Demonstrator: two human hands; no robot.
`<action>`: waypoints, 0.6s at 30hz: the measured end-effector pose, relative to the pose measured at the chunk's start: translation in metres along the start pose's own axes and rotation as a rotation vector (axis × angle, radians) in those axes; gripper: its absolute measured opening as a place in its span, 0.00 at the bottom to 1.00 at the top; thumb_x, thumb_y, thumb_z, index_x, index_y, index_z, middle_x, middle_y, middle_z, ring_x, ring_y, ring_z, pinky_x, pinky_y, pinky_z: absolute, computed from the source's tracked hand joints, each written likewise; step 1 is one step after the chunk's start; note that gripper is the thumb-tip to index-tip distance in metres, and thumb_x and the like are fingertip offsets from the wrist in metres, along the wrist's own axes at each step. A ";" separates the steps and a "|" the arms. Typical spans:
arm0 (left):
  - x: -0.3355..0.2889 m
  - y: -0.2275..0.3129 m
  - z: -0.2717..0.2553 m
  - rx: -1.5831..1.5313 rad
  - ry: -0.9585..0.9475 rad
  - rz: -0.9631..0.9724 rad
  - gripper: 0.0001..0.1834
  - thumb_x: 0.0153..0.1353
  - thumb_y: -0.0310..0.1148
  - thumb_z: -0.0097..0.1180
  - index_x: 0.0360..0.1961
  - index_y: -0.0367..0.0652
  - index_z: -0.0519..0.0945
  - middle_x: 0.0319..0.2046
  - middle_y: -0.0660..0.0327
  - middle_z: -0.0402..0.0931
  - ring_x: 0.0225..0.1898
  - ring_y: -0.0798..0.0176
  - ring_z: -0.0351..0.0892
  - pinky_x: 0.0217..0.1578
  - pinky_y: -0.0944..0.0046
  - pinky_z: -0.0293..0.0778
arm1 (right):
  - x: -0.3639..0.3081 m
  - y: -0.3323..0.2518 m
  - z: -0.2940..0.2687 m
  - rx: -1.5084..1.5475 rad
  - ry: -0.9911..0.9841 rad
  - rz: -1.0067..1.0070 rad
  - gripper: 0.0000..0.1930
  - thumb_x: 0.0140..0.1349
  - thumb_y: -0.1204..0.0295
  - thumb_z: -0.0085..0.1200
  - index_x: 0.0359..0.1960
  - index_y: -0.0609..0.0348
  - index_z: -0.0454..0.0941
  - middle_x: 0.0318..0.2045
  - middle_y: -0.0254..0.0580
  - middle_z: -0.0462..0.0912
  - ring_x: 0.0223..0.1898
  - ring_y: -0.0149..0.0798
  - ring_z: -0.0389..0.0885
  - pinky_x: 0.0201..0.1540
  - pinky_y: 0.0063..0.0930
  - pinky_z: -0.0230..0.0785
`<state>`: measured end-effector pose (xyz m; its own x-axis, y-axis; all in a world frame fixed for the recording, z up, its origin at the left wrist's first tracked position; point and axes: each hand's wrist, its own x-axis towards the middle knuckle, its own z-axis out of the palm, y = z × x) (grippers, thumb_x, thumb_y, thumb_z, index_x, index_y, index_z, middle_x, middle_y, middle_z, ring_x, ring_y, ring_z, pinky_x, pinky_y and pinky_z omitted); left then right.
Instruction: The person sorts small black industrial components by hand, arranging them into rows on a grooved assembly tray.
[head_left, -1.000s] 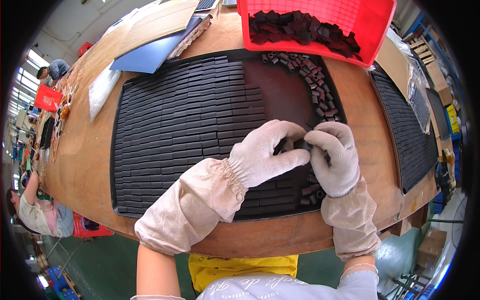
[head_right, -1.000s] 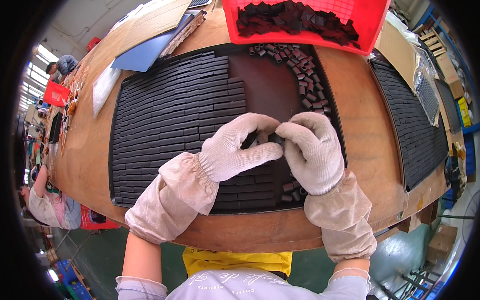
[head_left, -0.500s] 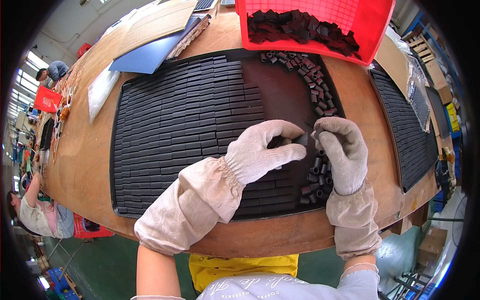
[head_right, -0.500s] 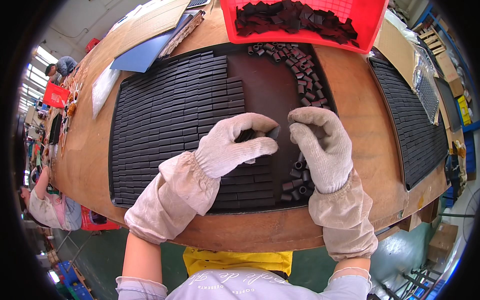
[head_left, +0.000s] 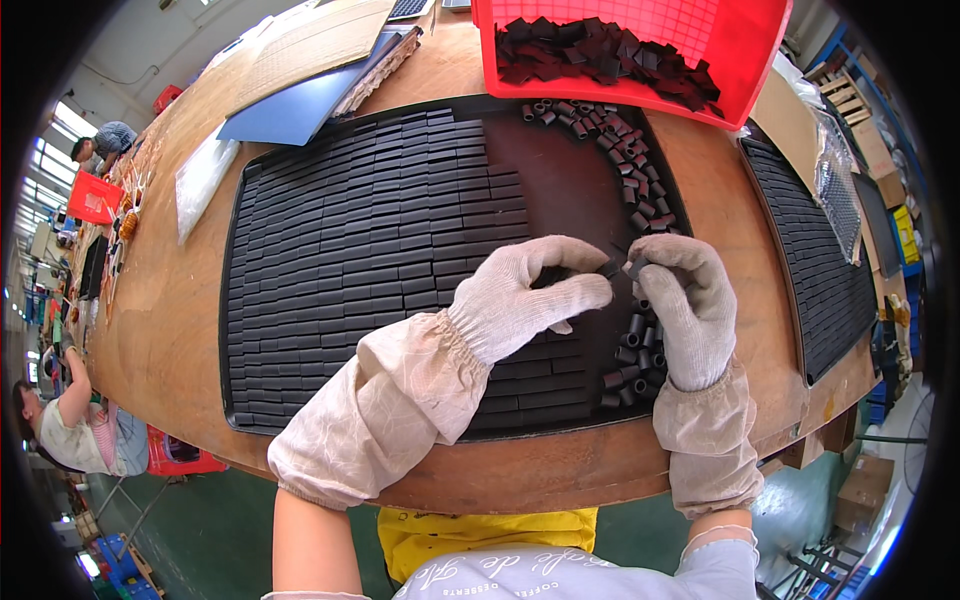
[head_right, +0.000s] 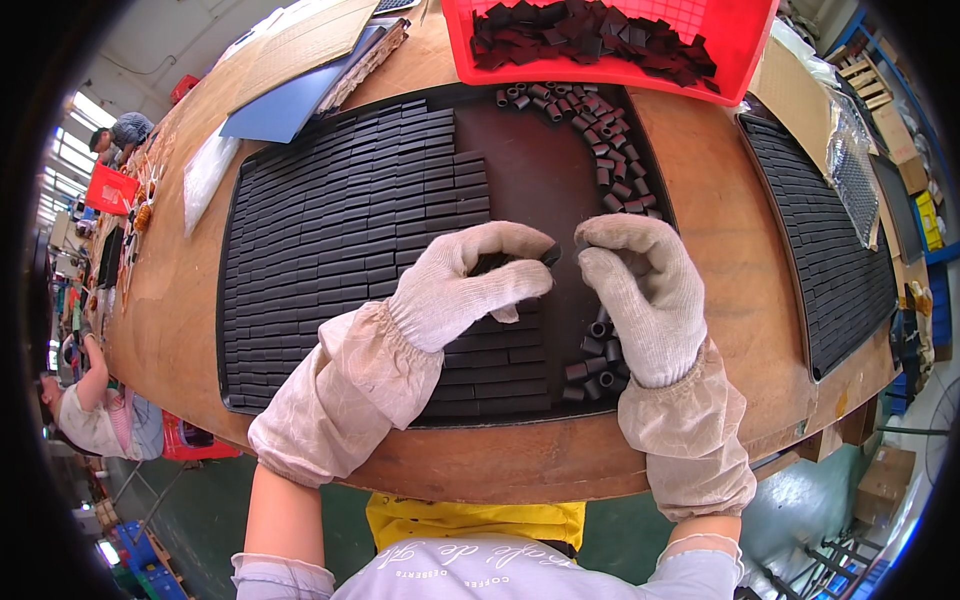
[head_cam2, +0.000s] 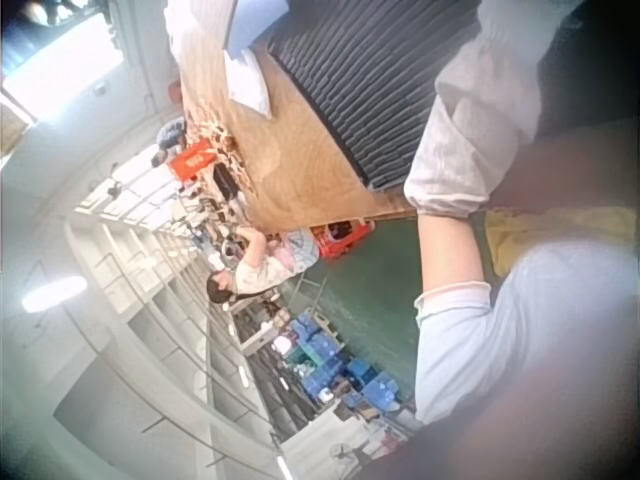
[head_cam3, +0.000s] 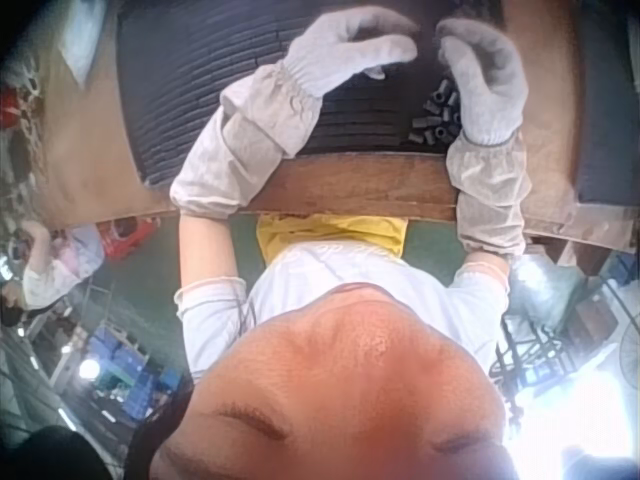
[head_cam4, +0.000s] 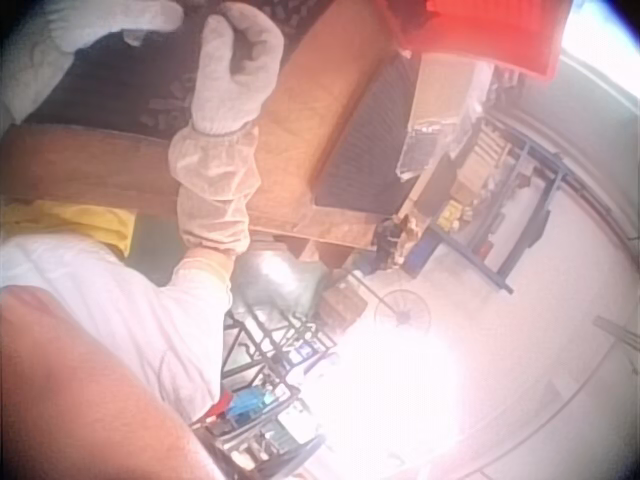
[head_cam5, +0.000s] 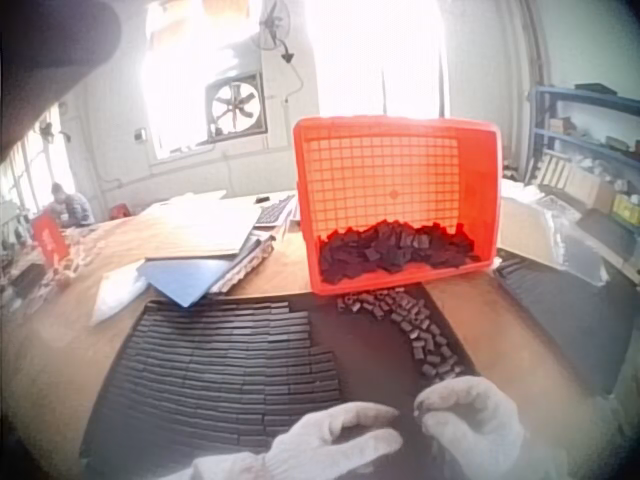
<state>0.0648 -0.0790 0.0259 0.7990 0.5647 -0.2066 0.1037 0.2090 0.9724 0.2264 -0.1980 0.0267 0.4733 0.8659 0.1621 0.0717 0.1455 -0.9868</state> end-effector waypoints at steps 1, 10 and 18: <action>0.000 -0.001 0.000 -0.003 -0.009 0.017 0.17 0.63 0.34 0.63 0.50 0.36 0.81 0.35 0.64 0.82 0.31 0.76 0.77 0.30 0.73 0.76 | 0.001 0.002 -0.001 0.000 0.000 0.000 0.11 0.63 0.82 0.56 0.47 0.61 0.78 0.41 0.32 0.80 0.38 0.23 0.76 0.42 0.18 0.71; 0.002 -0.004 -0.004 -0.015 -0.024 0.001 0.17 0.63 0.33 0.64 0.51 0.40 0.80 0.36 0.66 0.82 0.33 0.77 0.77 0.33 0.75 0.75 | 0.006 -0.001 -0.003 -0.453 -0.321 -0.221 0.14 0.58 0.84 0.54 0.45 0.62 0.81 0.39 0.41 0.77 0.37 0.31 0.77 0.41 0.24 0.70; -0.001 -0.005 -0.002 0.142 0.004 0.184 0.18 0.60 0.33 0.66 0.51 0.41 0.79 0.38 0.68 0.79 0.33 0.78 0.75 0.31 0.75 0.73 | 0.003 0.002 -0.004 -0.121 -0.086 -0.036 0.11 0.64 0.83 0.53 0.47 0.63 0.78 0.44 0.34 0.76 0.42 0.24 0.76 0.47 0.19 0.70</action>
<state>0.0625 -0.0787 0.0209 0.8097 0.5864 -0.0245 0.0389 -0.0120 0.9992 0.2319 -0.1972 0.0254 0.3917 0.8997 0.1924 0.1954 0.1230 -0.9730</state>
